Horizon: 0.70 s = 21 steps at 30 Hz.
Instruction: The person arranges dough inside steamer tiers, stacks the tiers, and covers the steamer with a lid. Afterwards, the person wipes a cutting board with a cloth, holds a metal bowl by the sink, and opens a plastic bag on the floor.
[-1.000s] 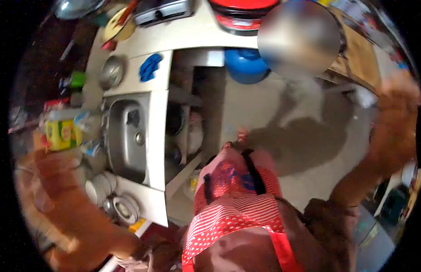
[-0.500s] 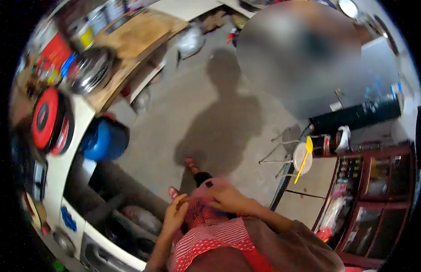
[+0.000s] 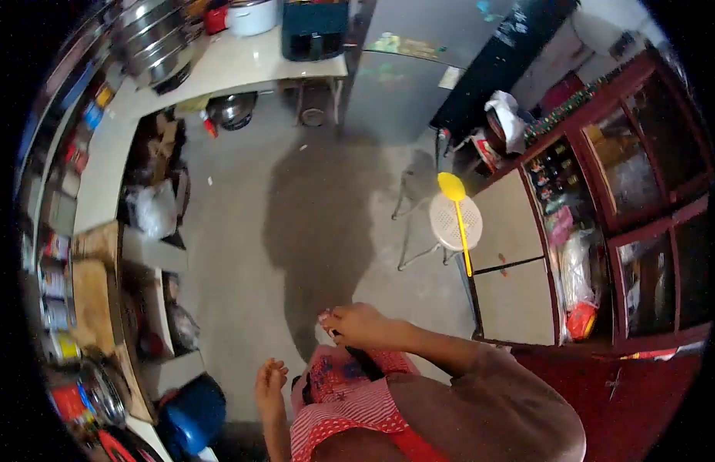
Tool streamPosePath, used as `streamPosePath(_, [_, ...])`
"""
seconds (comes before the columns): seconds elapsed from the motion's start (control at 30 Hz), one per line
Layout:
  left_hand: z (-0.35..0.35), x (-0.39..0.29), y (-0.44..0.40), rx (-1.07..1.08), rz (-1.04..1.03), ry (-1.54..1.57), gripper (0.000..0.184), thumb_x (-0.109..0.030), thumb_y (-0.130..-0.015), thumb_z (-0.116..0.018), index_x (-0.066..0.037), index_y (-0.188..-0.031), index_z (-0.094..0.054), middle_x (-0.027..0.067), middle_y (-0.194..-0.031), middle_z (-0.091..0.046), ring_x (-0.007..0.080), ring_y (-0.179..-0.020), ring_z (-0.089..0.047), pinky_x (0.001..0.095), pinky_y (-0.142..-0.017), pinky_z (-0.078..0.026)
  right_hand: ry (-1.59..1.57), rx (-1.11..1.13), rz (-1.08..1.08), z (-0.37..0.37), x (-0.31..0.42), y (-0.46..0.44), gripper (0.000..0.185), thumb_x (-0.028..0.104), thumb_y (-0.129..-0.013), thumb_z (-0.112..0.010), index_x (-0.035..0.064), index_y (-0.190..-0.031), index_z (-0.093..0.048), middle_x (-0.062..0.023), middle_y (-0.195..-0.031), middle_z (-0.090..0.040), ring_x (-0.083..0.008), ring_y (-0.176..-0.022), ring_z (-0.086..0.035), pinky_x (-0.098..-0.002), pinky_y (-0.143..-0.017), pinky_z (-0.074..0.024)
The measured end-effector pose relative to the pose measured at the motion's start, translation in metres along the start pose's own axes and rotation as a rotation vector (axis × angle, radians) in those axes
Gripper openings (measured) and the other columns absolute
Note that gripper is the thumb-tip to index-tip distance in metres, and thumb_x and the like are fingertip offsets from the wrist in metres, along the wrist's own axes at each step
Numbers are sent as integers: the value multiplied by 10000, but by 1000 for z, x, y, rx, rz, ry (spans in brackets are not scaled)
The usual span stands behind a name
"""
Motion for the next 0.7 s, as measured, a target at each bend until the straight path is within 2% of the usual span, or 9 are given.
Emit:
streamPosePath(0.07, [-31,-17,-14,82,24,-55,324,-148,-834,-473,-9,-1124,-436,108,-1013,-526,182,-890,-519,296,-770,-411,44,111,-136,10,-30,1,264,249,-702,-553,104,-919,-515,-123,-764,-536,-294,-706,-557,-384,-591,-461])
streamPosePath(0.13, [-61,-28,-26,166,73,-185,298,-68,-824,-447,17,-1109,-438,120,-1012,-521,169,-900,-508,281,-795,-399,-11,84,-190,19,-52,3,258,247,-713,-543,105,-927,-515,-133,-770,-535,-307,-708,-555,-398,-595,-457])
streamPosePath(0.3, [-87,-29,-69,286,59,-185,312,-71,-818,-454,19,-1117,-434,119,-1013,-526,166,-913,-505,267,-808,-393,-147,42,-232,-1,-72,0,227,259,-743,-509,107,-911,-531,-151,-794,-548,-335,-710,-550,-431,-592,-445])
streamPosePath(0.37, [-92,-40,-85,262,51,-148,316,-75,-817,-459,19,-1117,-435,117,-1008,-531,166,-913,-505,260,-809,-391,-264,132,-386,-9,-84,-2,220,274,-762,-483,91,-864,-549,-151,-837,-558,-336,-721,-547,-427,-607,-443])
streamPosePath(0.4, [-95,-46,-97,263,65,-122,319,-83,-816,-469,22,-1115,-437,113,-997,-536,164,-904,-509,255,-802,-392,-263,150,-361,-6,-86,-12,220,274,-762,-483,91,-864,-549,-151,-837,-558,-336,-721,-547,-427,-607,-443])
streamPosePath(0.47, [-92,-64,-123,194,72,-76,322,-91,-815,-478,25,-1113,-439,110,-986,-542,162,-896,-512,250,-796,-394,-261,419,-408,2,-89,-36,247,295,-779,-464,84,-874,-550,-149,-892,-558,-334,-743,-543,-418,-636,-440])
streamPosePath(0.53, [-103,-84,-150,290,33,-167,332,-107,-812,-498,17,-1115,-440,98,-984,-542,150,-896,-511,245,-800,-392,-214,422,-314,1,-104,-61,254,301,-777,-469,84,-880,-552,-146,-903,-555,-324,-765,-541,-410,-650,-439])
streamPosePath(0.6, [-95,-99,-183,235,-14,-149,332,-114,-813,-501,10,-1116,-442,92,-977,-543,143,-890,-509,241,-798,-391,-171,433,-234,6,-113,-94,261,306,-775,-473,84,-886,-553,-144,-914,-552,-315,-787,-540,-402,-664,-438])
streamPosePath(0.7, [-83,-123,-230,173,-94,-132,324,-123,-818,-502,0,-1113,-448,80,-962,-545,131,-878,-505,236,-789,-393,-104,465,-282,27,-138,-143,264,297,-756,-496,101,-924,-553,-126,-904,-557,-299,-819,-535,-393,-685,-438])
Point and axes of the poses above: each hand's wrist, its own y-axis away from the middle knuckle, its own z-axis out of the back of the hand, x = y × z, the point moved 10 cm from there along -y, towards the middle knuckle
